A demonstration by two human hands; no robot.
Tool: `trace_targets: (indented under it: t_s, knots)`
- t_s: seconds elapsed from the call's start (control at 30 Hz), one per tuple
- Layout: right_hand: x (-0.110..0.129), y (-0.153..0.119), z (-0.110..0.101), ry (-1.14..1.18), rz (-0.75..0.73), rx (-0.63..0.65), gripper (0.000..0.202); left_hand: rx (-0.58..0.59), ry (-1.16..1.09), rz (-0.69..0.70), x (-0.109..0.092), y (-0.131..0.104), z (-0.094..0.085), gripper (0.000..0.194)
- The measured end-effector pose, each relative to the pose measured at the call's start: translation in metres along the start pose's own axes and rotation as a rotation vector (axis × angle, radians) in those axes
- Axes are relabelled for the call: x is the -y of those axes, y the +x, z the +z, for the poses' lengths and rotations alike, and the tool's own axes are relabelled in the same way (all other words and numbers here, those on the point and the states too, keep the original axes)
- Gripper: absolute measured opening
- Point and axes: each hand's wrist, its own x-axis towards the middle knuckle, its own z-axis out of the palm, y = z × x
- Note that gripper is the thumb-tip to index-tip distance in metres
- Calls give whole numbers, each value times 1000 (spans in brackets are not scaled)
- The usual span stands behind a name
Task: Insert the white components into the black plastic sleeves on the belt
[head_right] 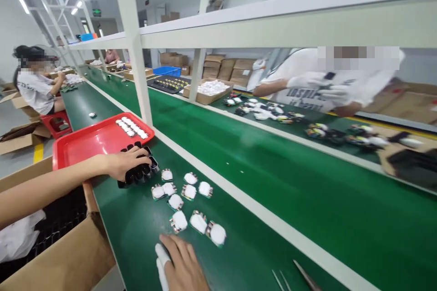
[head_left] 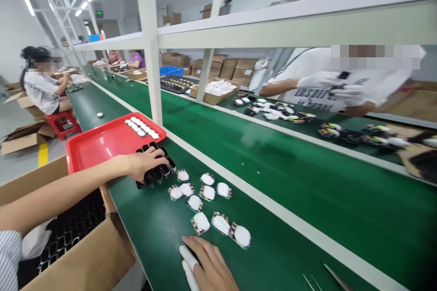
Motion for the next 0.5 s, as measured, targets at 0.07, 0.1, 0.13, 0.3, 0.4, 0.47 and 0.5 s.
trace_targets:
  t_s: [0.07,0.1,0.13,0.3,0.4,0.47,0.5]
  knots:
    - [2,-3,7,-10,29,-16,19,82,34,-25,7,32,-1,95]
    - [2,-5,11,-16,40,-15,18,106,42,-33,9,44,0,98]
    - [2,-6,14,-22,47,-17,17,120,44,-37,11,54,1,101]
    - [2,-9,20,4,66,-29,17,121,-7,-28,15,79,6,111]
    - [3,-8,15,25,65,-16,20,17,-95,-26,14,50,-6,119]
    - [3,-7,10,22,65,-5,22,-102,-219,-45,14,3,-20,104]
    - [3,-7,7,22,60,7,24,-140,-304,-75,15,-28,-26,90]
